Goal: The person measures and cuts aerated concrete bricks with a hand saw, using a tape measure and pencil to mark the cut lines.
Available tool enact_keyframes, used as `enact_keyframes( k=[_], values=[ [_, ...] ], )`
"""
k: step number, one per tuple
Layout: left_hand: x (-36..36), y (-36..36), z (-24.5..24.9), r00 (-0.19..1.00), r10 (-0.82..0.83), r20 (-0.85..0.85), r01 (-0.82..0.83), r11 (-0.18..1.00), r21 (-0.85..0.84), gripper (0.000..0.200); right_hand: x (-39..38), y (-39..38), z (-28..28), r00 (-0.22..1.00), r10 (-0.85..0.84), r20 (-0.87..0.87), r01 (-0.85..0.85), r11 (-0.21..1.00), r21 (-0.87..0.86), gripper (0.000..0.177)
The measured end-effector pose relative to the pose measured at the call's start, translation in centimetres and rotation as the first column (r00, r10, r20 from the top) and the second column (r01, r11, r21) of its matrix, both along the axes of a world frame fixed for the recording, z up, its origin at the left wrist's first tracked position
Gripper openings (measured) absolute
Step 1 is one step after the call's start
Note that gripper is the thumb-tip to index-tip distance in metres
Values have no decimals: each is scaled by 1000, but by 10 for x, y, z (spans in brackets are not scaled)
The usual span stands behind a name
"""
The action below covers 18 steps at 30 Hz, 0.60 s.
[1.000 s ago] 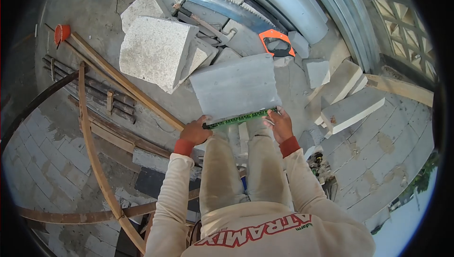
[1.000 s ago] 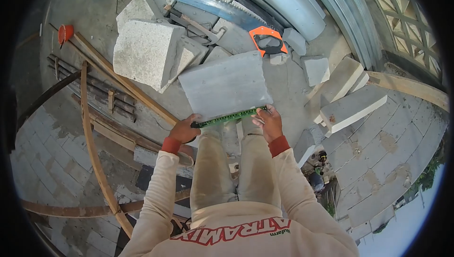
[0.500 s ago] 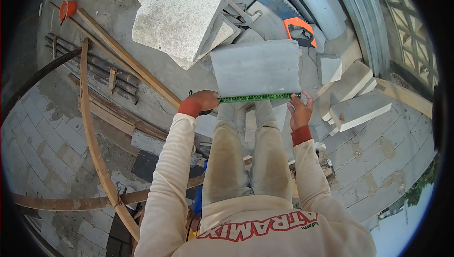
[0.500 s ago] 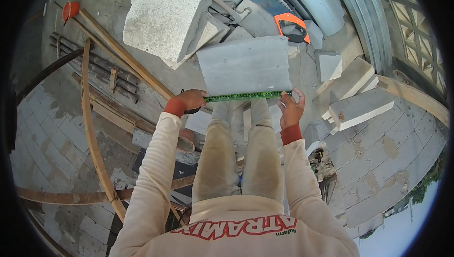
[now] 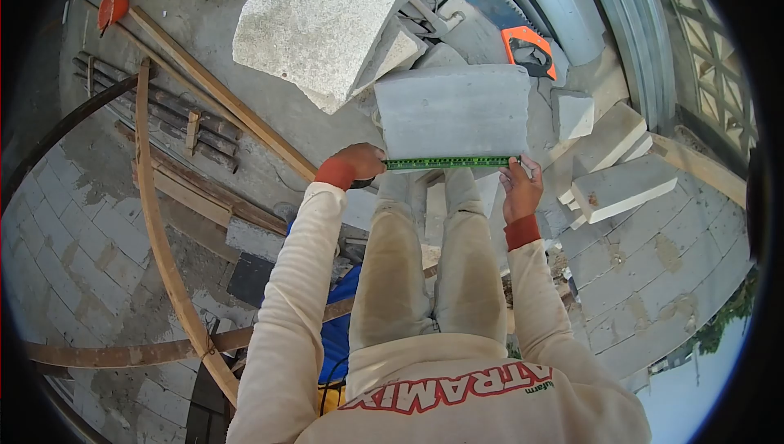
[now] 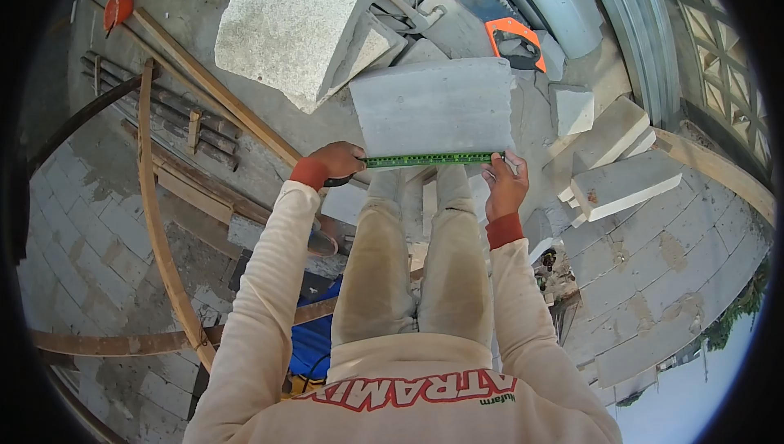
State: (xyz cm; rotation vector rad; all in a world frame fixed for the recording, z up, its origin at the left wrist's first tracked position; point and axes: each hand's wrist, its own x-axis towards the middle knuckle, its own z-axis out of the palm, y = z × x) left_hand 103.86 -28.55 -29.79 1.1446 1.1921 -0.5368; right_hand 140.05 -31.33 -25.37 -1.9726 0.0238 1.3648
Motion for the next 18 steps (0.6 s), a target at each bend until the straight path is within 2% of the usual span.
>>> enact_keyframes(
  k=[8,14,18],
  values=[
    [4,4,-1,1000,21,-7,-21,1000,-9,35,3,-1,-9,999,-25,22,25,999,23,34],
    [3,4,-1,999,-40,33,40,999,-5,34,2,-3,-10,1000,-18,15,18,999,31,35],
    [3,-6,-6,999,-6,40,5,1000,24,35,2,-4,-12,999,-28,19,28,999,28,35]
  ],
)
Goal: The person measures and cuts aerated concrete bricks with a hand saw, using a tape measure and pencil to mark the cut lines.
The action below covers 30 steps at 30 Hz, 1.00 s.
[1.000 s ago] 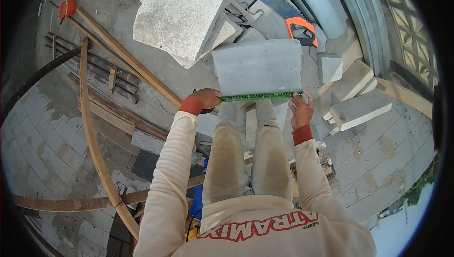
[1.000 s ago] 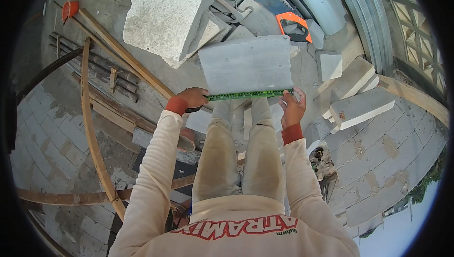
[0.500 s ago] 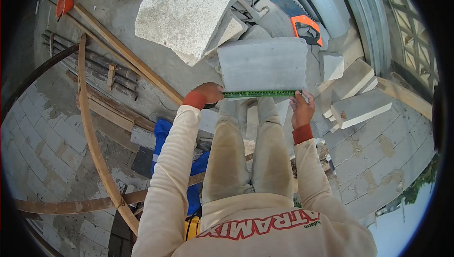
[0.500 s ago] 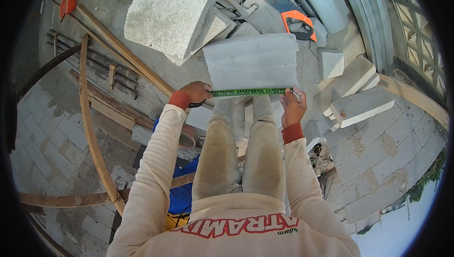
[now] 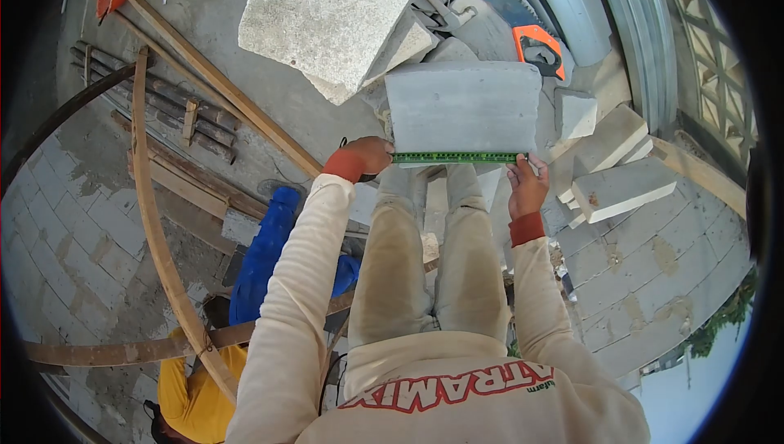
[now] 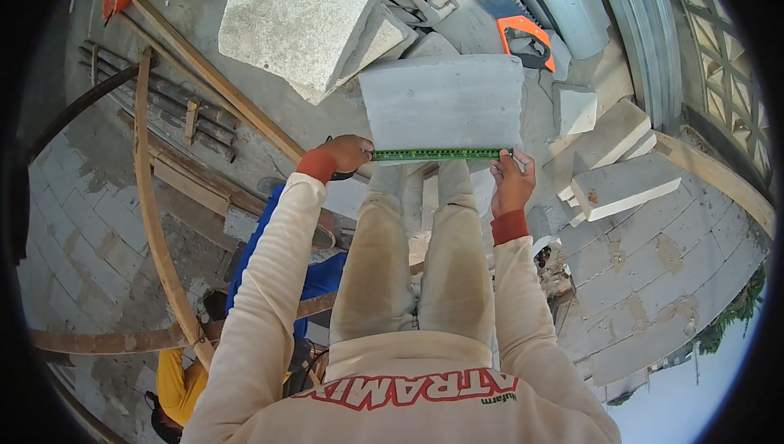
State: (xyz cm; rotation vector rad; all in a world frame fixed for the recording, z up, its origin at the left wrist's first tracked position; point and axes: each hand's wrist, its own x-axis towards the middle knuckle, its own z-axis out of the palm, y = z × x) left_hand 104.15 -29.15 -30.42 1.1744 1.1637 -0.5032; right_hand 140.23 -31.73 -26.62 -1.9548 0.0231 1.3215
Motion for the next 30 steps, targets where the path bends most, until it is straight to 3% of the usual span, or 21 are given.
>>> enact_keyframes(
  k=[11,17,30],
  values=[
    [6,16,21,1000,10,-30,-10,1000,-23,36,-1,-1,-2,1000,-7,-6,7,1000,13,33],
    [5,-2,8,995,73,-63,-69,996,64,33,1,-2,-4,1000,-22,-13,22,1000,20,32],
    [9,-1,14,994,62,-94,-58,997,53,30,3,-4,-7,999,-36,-33,38,997,61,31]
  ],
)
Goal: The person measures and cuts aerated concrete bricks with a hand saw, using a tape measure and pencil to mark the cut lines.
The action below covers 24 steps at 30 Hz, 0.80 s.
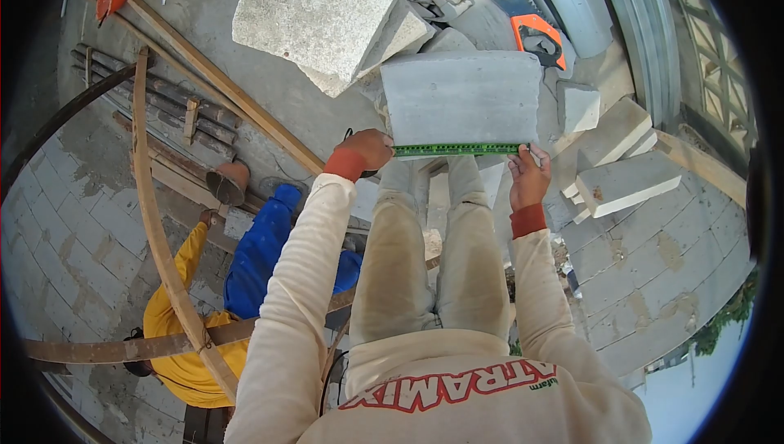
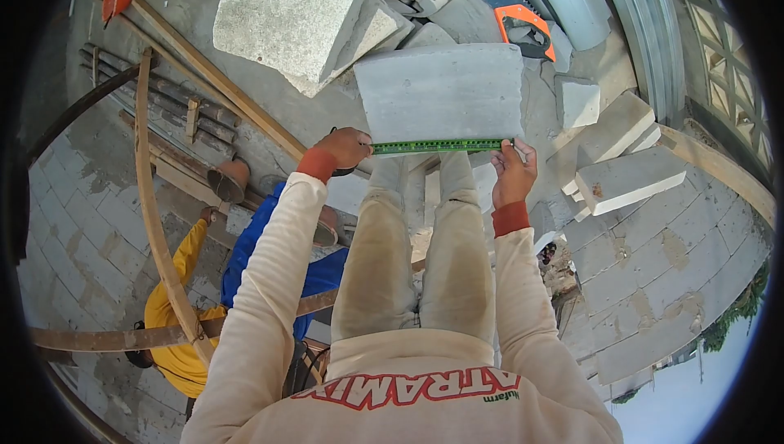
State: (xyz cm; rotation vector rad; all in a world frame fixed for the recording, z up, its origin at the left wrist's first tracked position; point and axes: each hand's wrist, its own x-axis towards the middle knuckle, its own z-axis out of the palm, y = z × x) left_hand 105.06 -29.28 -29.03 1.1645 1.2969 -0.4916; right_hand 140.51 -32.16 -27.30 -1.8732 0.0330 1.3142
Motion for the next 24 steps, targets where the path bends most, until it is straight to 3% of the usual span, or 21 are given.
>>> enact_keyframes(
  k=[5,11,14,16,18,24],
  values=[
    [-1,-1,-2,999,-23,34,22,1000,12,31,-1,0,1,1000,-3,-13,3,1000,16,32],
    [2,-2,5,998,27,-56,-26,999,23,36,0,-2,-2,1000,-6,-8,6,1000,16,31],
    [3,-1,5,991,88,-101,-94,994,-52,37,-3,-2,0,1000,-19,3,19,1000,4,31],
    [1,-6,3,996,50,-77,-46,998,46,37,-5,-2,3,999,-47,3,47,999,-1,32],
    [5,4,14,996,-15,-84,14,1000,-7,35,-7,-4,2,997,-69,47,69,998,2,30],
    [5,0,15,997,40,-64,-37,998,50,30,-10,-2,5,993,-70,95,70,998,6,22]
  ],
)
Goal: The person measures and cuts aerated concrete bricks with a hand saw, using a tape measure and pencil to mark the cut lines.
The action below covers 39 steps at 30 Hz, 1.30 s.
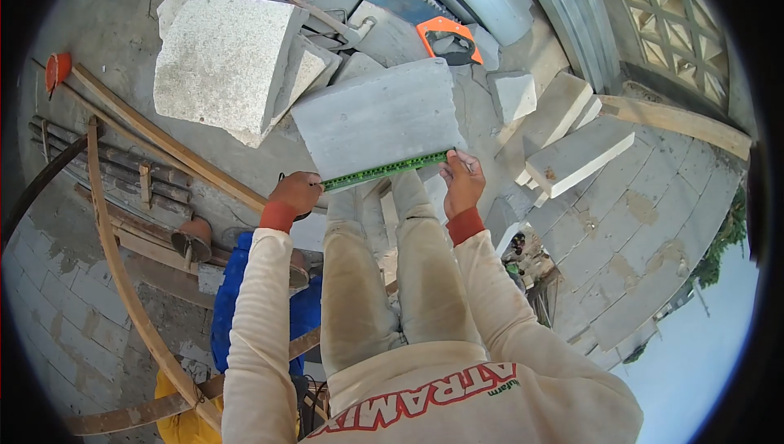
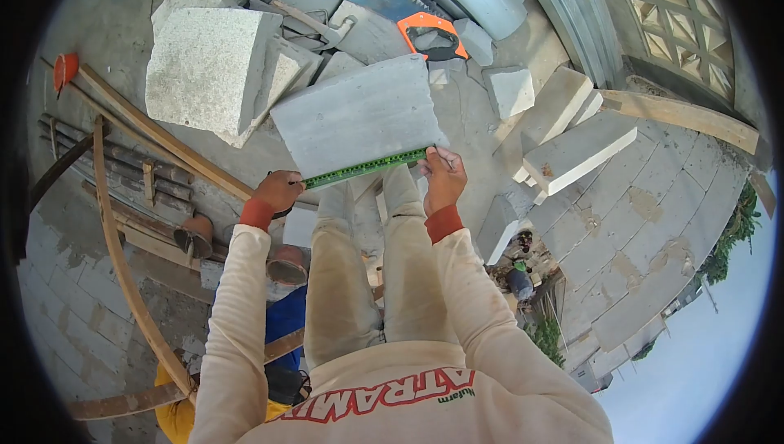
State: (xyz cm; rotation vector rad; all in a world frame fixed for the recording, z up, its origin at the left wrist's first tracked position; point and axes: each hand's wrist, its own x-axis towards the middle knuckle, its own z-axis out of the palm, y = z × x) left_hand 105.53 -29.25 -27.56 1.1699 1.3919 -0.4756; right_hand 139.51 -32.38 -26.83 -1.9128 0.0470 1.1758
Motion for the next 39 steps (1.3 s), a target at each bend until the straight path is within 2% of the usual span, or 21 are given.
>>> enact_keyframes(
  k=[3,7,12,21,24,27,30,33,36,39],
  values=[
    [1,-3,2,1000,26,2,-26,998,51,29,0,2,-3,999,20,46,-20,1000,-3,18],
    [-2,-3,0,999,45,21,-46,999,6,29,-2,3,-7,996,36,76,-37,999,15,16],
    [-3,-3,-6,999,6,45,-5,1000,-20,28,-1,6,-5,997,31,74,-33,999,30,14],
    [-4,-10,-13,996,55,66,-58,997,50,28,1,5,-10,998,24,51,-24,1000,13,15],
    [-4,-5,-12,999,-9,31,11,998,-62,34,1,5,-9,998,21,52,-22,1000,14,15],
    [-4,-7,-12,999,33,23,-32,998,-50,35,-1,6,-8,998,21,66,-22,1000,12,15],
    [-4,-13,-11,994,103,26,-105,992,70,30,-2,7,-8,996,39,78,-40,999,7,15],
    [-1,-8,-2,992,117,40,-120,990,68,32,0,12,-4,995,40,93,-40,999,-2,14],
    [-3,-4,-8,996,71,44,-70,997,-32,33,7,8,-6,997,50,57,-49,999,-16,15],
    [-1,-5,-6,998,57,-2,-57,998,-1,29,8,4,-7,998,47,33,-46,999,-29,14]
  ],
)
